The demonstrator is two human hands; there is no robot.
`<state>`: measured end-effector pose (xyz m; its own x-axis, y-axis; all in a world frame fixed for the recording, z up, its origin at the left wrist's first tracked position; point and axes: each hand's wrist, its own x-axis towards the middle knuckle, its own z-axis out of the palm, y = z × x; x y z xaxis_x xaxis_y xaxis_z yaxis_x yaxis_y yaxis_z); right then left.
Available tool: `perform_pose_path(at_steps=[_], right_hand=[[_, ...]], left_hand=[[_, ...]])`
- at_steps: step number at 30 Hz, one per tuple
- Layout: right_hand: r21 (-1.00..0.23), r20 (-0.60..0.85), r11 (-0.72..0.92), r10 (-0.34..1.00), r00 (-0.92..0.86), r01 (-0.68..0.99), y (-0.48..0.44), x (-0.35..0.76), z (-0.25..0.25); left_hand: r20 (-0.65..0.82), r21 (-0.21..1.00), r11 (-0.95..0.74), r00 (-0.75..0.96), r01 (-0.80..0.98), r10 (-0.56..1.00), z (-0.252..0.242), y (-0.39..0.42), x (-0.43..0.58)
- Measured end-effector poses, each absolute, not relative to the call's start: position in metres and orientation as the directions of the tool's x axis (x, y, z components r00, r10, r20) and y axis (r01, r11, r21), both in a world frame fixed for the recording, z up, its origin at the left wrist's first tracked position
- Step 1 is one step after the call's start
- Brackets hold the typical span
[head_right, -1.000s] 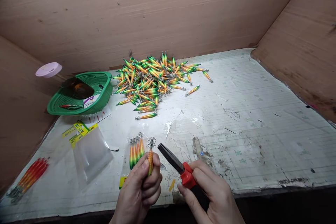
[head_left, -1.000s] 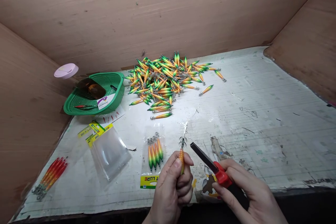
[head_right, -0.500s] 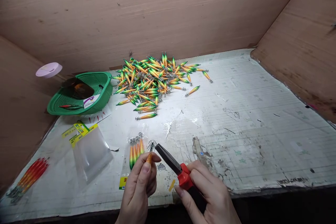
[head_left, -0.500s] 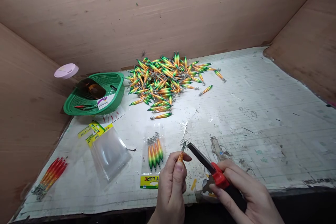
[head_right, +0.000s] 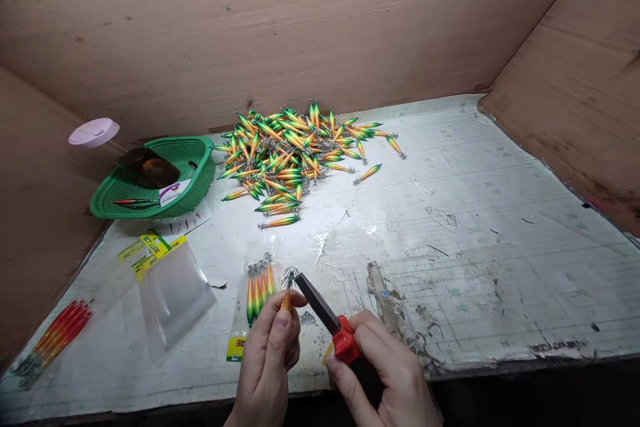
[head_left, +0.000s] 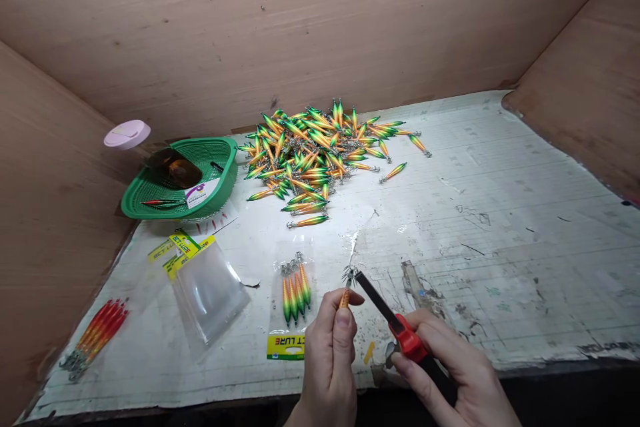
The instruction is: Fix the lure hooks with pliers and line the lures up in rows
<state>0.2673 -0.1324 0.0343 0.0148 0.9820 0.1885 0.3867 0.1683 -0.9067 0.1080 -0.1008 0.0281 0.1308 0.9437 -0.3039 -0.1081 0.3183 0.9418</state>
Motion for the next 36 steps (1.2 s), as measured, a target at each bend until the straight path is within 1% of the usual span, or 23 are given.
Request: perform_pose_path(at_steps=[7,11,13,15,19,22,24,27,30,32,36], right_hand=[[-0.839,0.246,0.262,0.964,-0.095,0.478,-0.129,0.273,0.036],[-0.851,0.249,0.264,0.964,-0.095,0.454,-0.129,0.269,0.034],[-0.868,0.254,0.258,0.965,-0.068,0.425,-0.129,0.266,0.032],[-0.892,0.228,0.225,0.973,-0.039,0.392,-0.128,0.264,0.031],[-0.937,0.123,0.11,0.992,0.018,0.331,-0.129,0.26,0.03],[-0.967,0.01,0.001,0.999,0.036,0.255,-0.133,0.259,0.03],[-0.97,-0.026,-0.029,1.0,0.014,0.24,-0.135,0.26,0.029],[-0.948,0.02,0.023,1.0,-0.015,0.316,-0.135,0.267,0.028],[-0.908,0.102,0.108,0.994,-0.037,0.405,-0.132,0.276,0.028],[-0.902,0.127,0.131,0.991,-0.036,0.411,-0.13,0.28,0.03],[-0.924,0.111,0.115,0.993,-0.032,0.366,-0.129,0.279,0.037]], left_hand=[[-0.313,0.928,0.333,0.134,-0.17,0.94,0.023,-0.103,0.11],[-0.336,0.908,0.359,0.135,-0.218,0.932,0.024,-0.102,0.114],[-0.353,0.888,0.382,0.151,-0.257,0.923,0.026,-0.101,0.116],[-0.385,0.846,0.429,0.194,-0.318,0.903,0.029,-0.1,0.117],[-0.447,0.696,0.555,0.331,-0.456,0.831,0.032,-0.095,0.118],[-0.44,0.613,0.6,0.408,-0.514,0.8,0.034,-0.089,0.115],[-0.436,0.589,0.609,0.425,-0.532,0.793,0.036,-0.084,0.113],[-0.43,0.597,0.605,0.427,-0.527,0.795,0.038,-0.08,0.108],[-0.417,0.656,0.578,0.404,-0.486,0.814,0.037,-0.081,0.105],[-0.412,0.705,0.554,0.379,-0.443,0.828,0.037,-0.083,0.105],[-0.411,0.785,0.507,0.314,-0.356,0.856,0.041,-0.088,0.108]])
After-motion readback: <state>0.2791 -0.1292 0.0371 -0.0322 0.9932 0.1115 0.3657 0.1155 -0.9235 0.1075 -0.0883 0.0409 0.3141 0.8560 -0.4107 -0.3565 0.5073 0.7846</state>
